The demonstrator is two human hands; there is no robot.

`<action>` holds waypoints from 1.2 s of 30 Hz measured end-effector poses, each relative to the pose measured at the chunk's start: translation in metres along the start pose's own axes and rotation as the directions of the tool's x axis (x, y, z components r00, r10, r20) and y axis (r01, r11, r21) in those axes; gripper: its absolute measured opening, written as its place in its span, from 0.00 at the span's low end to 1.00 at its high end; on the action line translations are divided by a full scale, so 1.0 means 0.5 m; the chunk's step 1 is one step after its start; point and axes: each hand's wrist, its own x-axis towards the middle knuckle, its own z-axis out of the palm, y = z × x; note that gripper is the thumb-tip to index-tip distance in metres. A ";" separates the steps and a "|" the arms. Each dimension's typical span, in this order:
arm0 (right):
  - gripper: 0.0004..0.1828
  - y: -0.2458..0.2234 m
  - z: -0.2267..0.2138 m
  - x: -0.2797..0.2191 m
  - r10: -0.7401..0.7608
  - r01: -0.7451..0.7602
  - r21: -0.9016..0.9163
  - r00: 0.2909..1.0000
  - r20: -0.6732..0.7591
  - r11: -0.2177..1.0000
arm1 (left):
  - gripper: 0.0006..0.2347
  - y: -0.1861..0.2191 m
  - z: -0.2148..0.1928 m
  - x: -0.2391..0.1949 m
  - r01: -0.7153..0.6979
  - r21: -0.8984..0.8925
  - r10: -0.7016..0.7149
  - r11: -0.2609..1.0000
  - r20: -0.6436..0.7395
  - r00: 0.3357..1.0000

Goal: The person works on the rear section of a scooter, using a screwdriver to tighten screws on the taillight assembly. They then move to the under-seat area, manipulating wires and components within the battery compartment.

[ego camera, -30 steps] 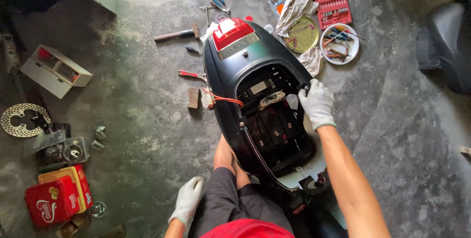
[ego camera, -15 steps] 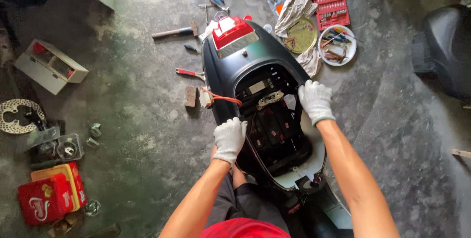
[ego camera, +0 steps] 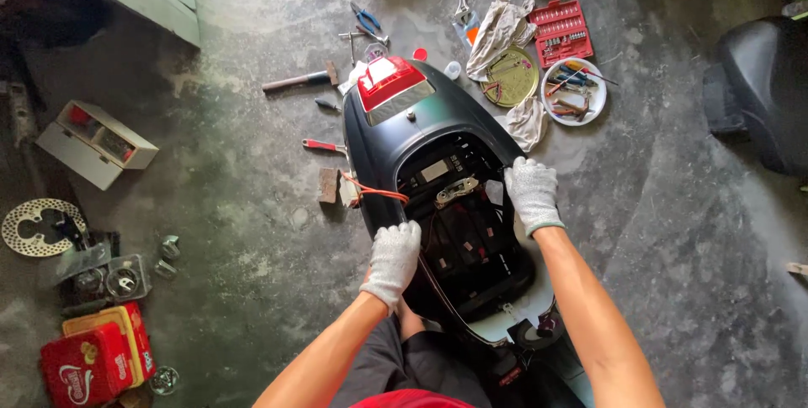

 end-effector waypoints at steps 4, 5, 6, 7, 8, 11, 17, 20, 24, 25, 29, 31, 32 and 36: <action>0.16 0.000 -0.037 0.012 0.013 -0.005 -0.060 0.991 0.132 0.998 | 0.01 0.006 0.033 0.001 0.085 0.013 -0.086 0.996 0.237 0.968; 0.16 -0.001 -0.044 0.011 0.013 -0.005 -0.062 0.992 0.129 0.998 | 0.01 0.005 0.044 0.004 0.086 0.013 -0.086 0.996 0.234 0.968; 0.17 -0.001 -0.051 0.010 -0.011 0.011 -0.006 0.998 0.058 1.000 | 0.02 0.007 0.056 0.007 0.067 0.032 -0.073 0.997 0.253 0.965; 0.19 -0.001 -0.058 0.010 -0.032 0.032 0.048 0.999 -0.014 0.998 | 0.03 0.009 0.068 0.009 0.048 0.050 -0.060 0.998 0.272 0.960; 0.19 0.004 -0.042 0.007 -0.041 0.041 0.049 0.999 -0.014 0.998 | 0.03 0.010 0.061 0.008 0.057 0.051 -0.069 0.997 0.272 0.960; 0.12 0.011 -0.008 0.006 -0.057 0.060 0.162 0.998 -0.023 0.985 | 0.02 0.003 0.042 0.007 -0.084 0.102 0.060 0.991 0.218 0.974; 0.10 0.005 -0.014 0.019 0.019 -0.023 0.041 0.995 0.102 0.999 | 0.02 -0.013 0.009 0.004 -0.116 -0.069 0.126 0.991 0.154 0.980; 0.12 0.000 -0.055 0.021 -0.034 0.031 0.026 0.992 0.125 0.999 | 0.01 -0.007 0.018 0.005 -0.099 0.054 0.088 0.994 0.182 0.979; 0.13 0.005 -0.048 0.015 -0.052 0.042 0.092 0.993 0.107 0.995 | 0.02 0.000 0.072 0.006 -0.103 0.025 0.084 0.994 0.395 0.915; 0.11 0.005 -0.036 0.014 -0.058 0.053 0.074 0.996 0.068 0.996 | 0.02 0.001 0.080 0.004 -0.158 0.044 0.126 0.986 0.409 0.904; 0.12 -0.002 0.000 0.009 -0.044 0.044 0.005 0.994 0.104 0.999 | 0.03 -0.012 0.057 -0.005 -0.125 -0.135 0.144 0.983 0.141 0.979; 0.06 0.003 0.040 0.001 -0.047 0.054 -0.219 0.998 0.040 0.974 | 0.04 -0.024 0.008 0.006 -0.237 -0.004 0.237 0.971 0.080 0.968; 0.06 -0.001 0.042 -0.004 -0.045 0.053 -0.219 0.998 0.041 0.974 | 0.04 -0.022 0.004 0.005 -0.239 -0.005 0.238 0.971 0.080 0.968; 0.09 -0.015 0.029 -0.001 -0.021 0.022 -0.307 1.000 0.009 0.951 | 0.06 -0.015 0.014 0.012 -0.181 0.032 0.180 0.983 0.032 0.983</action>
